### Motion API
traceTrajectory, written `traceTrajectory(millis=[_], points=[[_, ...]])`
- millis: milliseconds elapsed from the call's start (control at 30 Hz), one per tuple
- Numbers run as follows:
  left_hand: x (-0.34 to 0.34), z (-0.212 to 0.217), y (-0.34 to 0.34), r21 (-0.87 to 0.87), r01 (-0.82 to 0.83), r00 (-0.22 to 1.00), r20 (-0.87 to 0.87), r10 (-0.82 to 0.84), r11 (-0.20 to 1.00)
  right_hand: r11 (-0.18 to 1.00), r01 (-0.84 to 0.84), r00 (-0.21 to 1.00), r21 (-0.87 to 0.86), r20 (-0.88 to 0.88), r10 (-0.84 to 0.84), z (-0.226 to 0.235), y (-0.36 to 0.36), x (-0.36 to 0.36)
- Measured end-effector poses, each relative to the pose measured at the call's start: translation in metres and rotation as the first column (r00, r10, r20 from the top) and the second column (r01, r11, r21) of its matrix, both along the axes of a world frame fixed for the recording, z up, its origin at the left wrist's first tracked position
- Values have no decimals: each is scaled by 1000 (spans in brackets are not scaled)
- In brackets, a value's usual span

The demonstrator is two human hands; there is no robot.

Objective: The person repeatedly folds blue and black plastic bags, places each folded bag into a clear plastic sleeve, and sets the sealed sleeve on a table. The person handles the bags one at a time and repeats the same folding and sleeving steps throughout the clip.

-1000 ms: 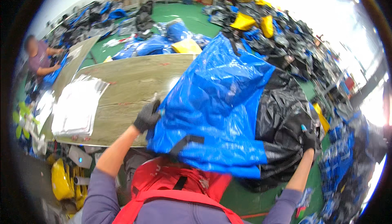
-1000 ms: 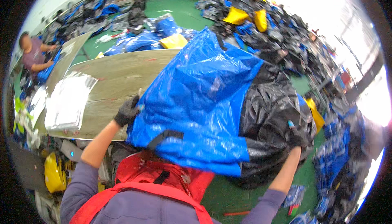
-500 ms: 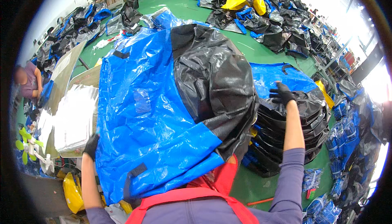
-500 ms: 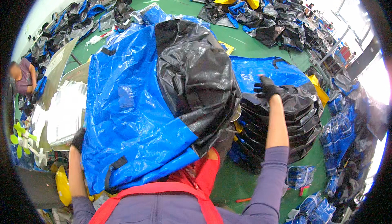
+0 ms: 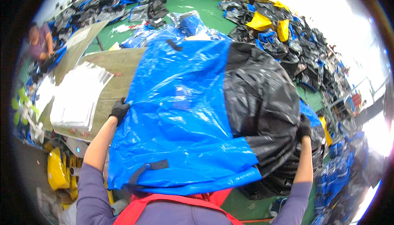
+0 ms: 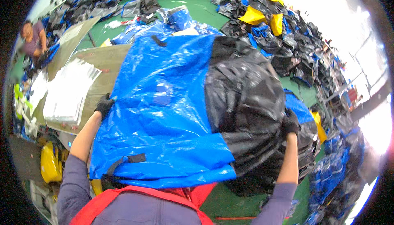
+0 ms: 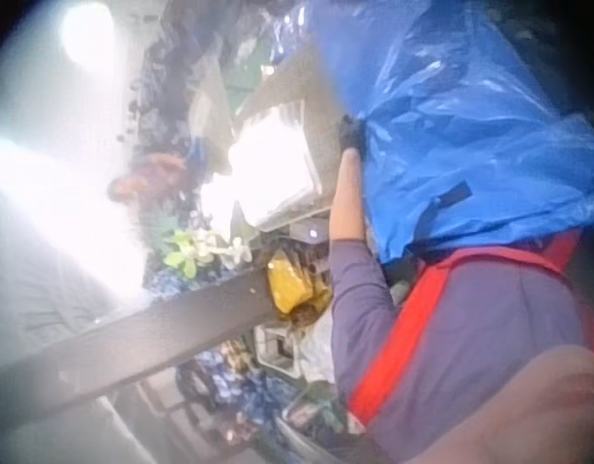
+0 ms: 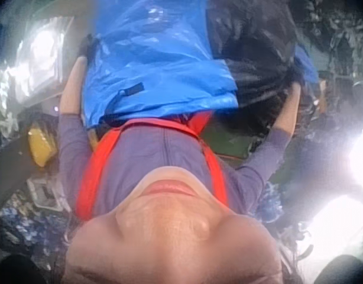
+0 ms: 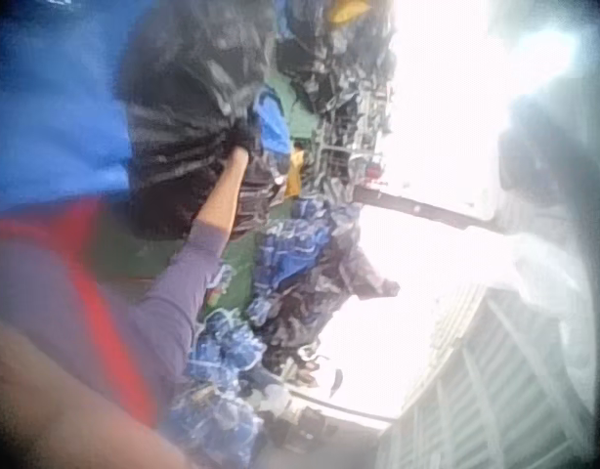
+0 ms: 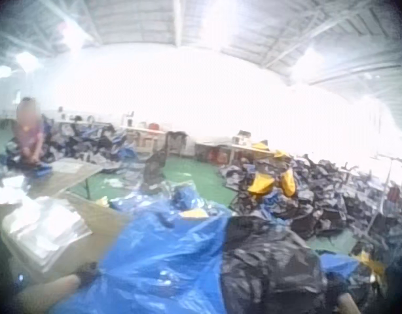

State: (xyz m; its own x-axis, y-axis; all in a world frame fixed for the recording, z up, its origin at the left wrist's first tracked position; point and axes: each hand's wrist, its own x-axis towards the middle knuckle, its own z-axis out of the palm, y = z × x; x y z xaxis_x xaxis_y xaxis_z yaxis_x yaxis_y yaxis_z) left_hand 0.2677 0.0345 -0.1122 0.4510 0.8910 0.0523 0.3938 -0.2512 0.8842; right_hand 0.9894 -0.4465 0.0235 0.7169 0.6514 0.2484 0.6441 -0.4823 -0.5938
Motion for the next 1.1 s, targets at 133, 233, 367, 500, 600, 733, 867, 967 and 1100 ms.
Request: traceTrajectory(millis=[133, 233, 367, 500, 600, 733, 867, 967, 1100], points=[[73, 0, -21, 132, -99, 962, -240, 129, 986, 974, 218, 908, -59, 379, -180, 48, -86, -11], [93, 17, -26, 42, -69, 950, -303, 78, 997, 839, 540, 713, 62, 496, -496, 81, -80, -62], [47, 50, -11, 50, -26, 974, -221, 36, 998, 982, 6, 884, 191, 459, -94, 68, 42, -114], [-20, 69, 19, 31, -43, 995, -84, 46, 999, 941, -325, 926, 92, 233, 297, 5, 166, -147], [-41, 71, 26, -351, 98, 993, 94, -69, 931, 904, -427, 904, 7, 39, 426, -34, 212, -170], [-14, 61, 16, -694, 96, 993, 114, -23, 714, 900, -409, 912, -150, -47, 407, -59, 234, -169], [16, 35, 18, -419, -97, 945, -324, -49, 903, 917, -253, 967, -309, -41, 253, -74, 230, -142], [11, 7, 35, -524, -120, 966, -259, -23, 843, 923, -178, 982, -341, -120, 145, -83, 221, -144], [-40, -24, 70, -166, 239, 966, -55, -251, 957, 810, -461, 684, 362, -437, 584, -71, 212, -179]])
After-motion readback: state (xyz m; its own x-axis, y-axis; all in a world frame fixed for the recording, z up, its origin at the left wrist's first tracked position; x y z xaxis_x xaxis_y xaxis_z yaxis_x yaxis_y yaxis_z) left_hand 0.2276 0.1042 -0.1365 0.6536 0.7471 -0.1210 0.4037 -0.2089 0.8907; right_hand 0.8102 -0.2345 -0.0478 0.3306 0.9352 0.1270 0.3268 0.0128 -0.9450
